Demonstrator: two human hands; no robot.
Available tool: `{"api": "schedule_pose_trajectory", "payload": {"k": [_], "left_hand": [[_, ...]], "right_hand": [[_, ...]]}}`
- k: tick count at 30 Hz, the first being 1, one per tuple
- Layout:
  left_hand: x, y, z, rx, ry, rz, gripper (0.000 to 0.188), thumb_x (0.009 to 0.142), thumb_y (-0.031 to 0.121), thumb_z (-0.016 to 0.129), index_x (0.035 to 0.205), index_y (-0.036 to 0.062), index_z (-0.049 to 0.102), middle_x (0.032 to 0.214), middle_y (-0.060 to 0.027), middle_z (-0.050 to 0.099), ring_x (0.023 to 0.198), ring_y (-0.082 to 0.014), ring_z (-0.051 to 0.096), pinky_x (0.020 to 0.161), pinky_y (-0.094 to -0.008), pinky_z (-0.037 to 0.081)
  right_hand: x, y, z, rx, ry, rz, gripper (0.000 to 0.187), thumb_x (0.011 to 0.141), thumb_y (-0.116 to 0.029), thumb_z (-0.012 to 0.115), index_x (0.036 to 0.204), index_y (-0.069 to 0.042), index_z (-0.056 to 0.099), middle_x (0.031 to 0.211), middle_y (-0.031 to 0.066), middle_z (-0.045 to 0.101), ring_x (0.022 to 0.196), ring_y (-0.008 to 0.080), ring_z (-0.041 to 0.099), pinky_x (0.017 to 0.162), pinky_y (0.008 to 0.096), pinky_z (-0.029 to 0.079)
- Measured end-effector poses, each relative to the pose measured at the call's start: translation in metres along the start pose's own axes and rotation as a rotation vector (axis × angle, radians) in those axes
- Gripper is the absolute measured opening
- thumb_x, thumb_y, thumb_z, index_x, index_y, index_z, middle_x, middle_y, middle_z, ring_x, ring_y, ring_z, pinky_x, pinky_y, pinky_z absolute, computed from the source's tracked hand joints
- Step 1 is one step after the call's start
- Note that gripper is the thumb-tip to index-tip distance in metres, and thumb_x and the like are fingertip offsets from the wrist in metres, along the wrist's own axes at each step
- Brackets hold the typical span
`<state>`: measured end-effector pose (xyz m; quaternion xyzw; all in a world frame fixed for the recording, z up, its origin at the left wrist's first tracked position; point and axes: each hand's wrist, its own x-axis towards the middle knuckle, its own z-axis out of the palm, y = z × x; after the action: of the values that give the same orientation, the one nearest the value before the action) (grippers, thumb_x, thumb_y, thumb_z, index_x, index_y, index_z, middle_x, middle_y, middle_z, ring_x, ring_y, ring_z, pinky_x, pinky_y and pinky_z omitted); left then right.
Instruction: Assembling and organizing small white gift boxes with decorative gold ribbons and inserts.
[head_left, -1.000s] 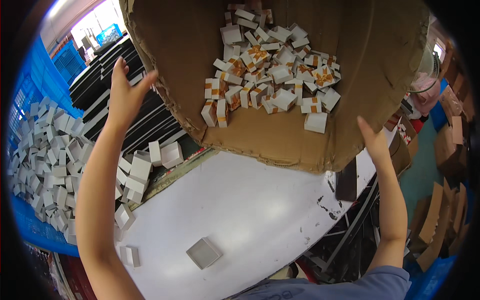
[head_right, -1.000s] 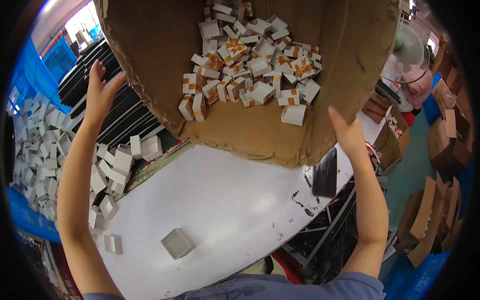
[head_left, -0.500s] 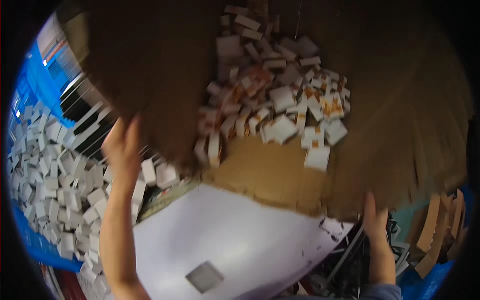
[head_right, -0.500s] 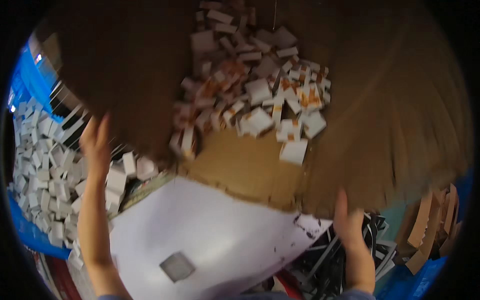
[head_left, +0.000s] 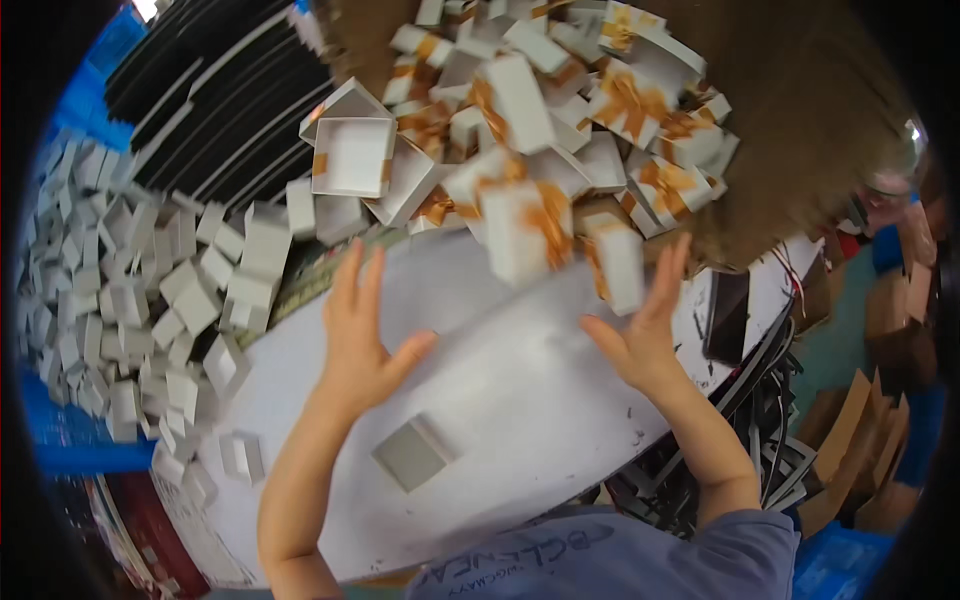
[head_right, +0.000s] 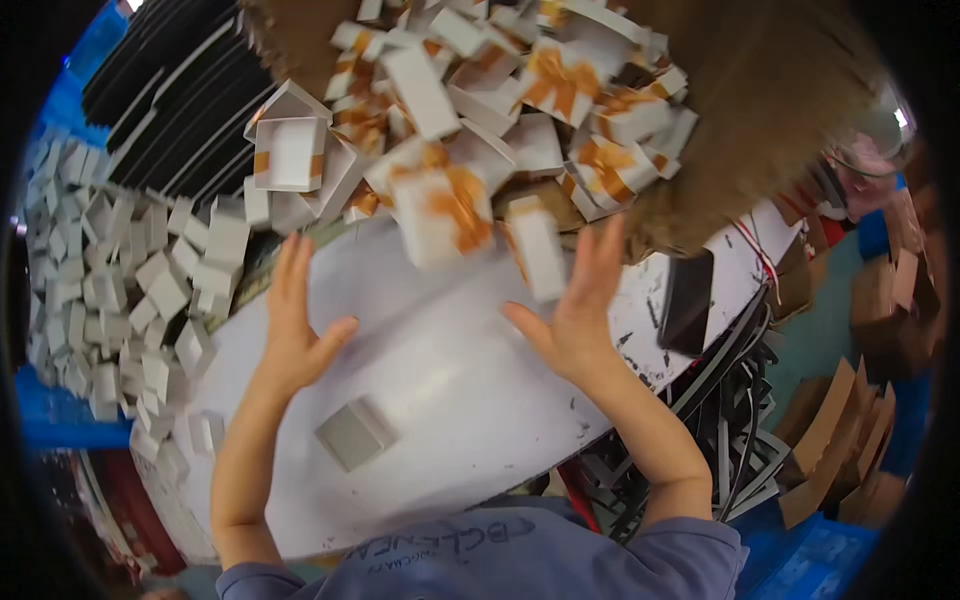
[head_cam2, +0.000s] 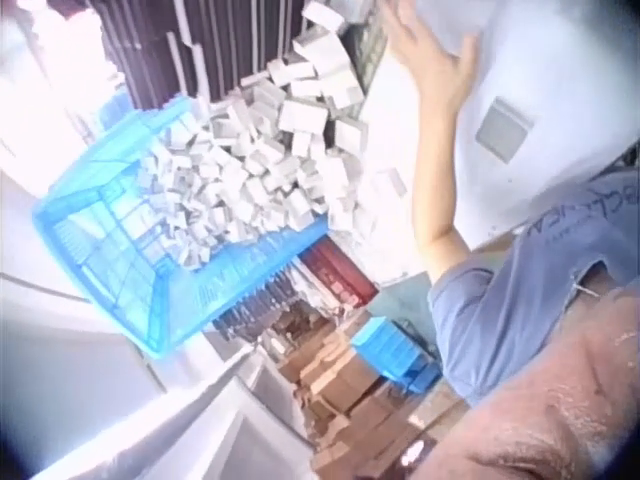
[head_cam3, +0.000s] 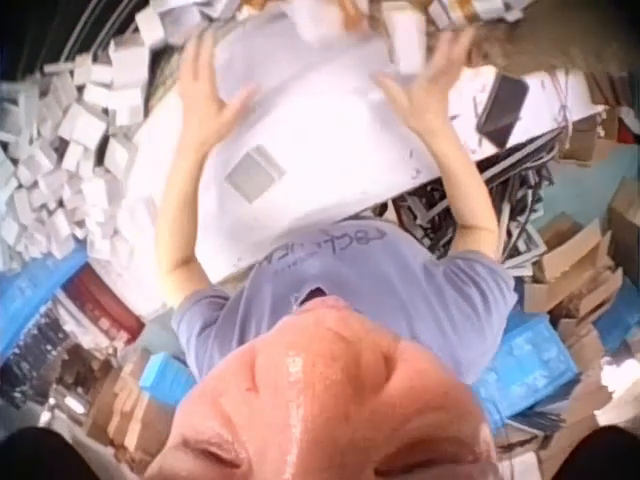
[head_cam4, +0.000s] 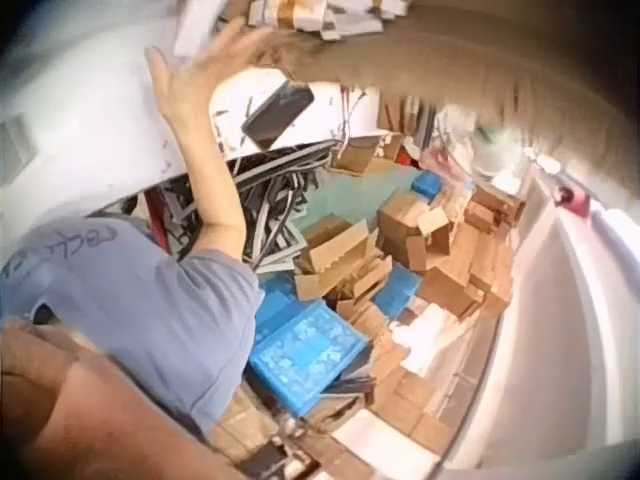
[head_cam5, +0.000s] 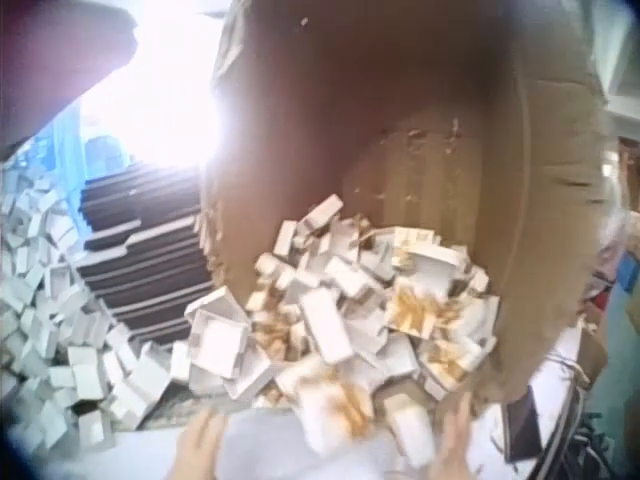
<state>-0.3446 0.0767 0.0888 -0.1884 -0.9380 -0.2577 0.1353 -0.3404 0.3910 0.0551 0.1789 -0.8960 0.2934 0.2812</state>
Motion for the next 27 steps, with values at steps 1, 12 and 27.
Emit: {"api": "schedule_pose_trajectory", "payload": {"k": [1,12,27], "left_hand": [[-0.013,0.003,0.005,0.003,-0.006,-0.034,0.084,0.074,0.04,0.067,0.138,0.0023,0.029,0.143,-0.0263,0.022,0.13,-0.0414,0.025,0.103,-0.0485,0.022],[-0.167,0.038,-0.003,-0.036,-0.033,-0.208,0.074,0.072,0.051,0.066,0.126,0.0045,0.048,0.142,-0.0244,0.026,0.128,-0.0419,0.026,0.101,-0.0491,0.022],[-0.205,0.009,0.034,-0.615,0.532,-0.192,0.087,0.065,0.017,0.078,0.135,0.0024,0.03,0.127,-0.0243,0.042,0.114,-0.0375,0.047,0.093,-0.0385,0.043]], "right_hand": [[0.008,0.0,0.018,0.069,0.0,-0.073,0.107,0.066,-0.031,0.078,0.143,-0.007,0.008,0.143,0.033,0.004,0.133,0.0497,0.004,0.106,0.0554,0.011],[0.03,-0.046,0.098,-0.037,-0.355,-0.222,0.065,0.072,-0.041,0.07,0.128,-0.017,0.047,0.13,0.0197,0.041,0.124,0.0392,0.032,0.099,0.056,0.019],[0.019,-0.153,0.122,0.911,-1.182,0.42,0.026,0.088,-0.02,0.056,0.104,-0.001,0.06,0.088,0.0022,0.061,0.077,0.0073,0.051,0.067,0.0224,0.044]]}}
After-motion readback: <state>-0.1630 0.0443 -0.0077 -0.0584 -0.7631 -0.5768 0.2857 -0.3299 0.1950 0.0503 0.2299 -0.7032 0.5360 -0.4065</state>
